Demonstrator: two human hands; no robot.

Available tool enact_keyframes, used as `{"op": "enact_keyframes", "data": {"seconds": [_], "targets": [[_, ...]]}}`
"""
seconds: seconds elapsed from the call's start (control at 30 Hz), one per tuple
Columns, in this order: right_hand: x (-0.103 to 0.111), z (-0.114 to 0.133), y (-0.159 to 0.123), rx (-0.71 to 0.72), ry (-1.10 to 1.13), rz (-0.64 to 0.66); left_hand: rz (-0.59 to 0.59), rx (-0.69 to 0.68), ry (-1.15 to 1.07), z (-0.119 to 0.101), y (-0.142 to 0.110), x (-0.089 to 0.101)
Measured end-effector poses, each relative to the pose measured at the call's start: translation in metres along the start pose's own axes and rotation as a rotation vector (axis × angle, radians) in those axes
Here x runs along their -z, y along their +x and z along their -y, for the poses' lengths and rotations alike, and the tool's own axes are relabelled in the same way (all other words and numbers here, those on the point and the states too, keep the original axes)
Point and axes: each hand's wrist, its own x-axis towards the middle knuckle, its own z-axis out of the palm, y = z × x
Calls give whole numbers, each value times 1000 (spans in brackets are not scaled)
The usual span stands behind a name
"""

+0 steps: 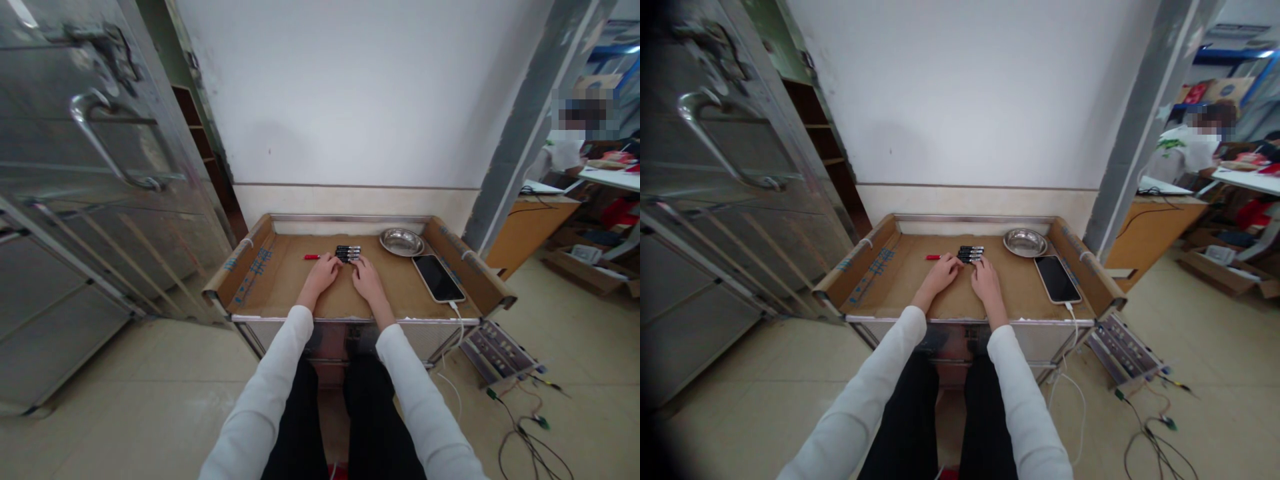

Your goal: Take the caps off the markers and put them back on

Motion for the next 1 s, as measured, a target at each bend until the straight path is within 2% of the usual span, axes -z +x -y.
{"op": "enact_keyframes", "data": {"seconds": [0.2, 0.67, 1.0], "targets": [[0, -1, 0, 12, 31, -16, -29, 39, 41, -3, 0, 2], [4, 0, 1, 6, 45, -38, -19, 31, 39, -2, 0, 1], [6, 1, 1, -33, -34, -17, 7, 16, -60, -9, -1, 7]]}}
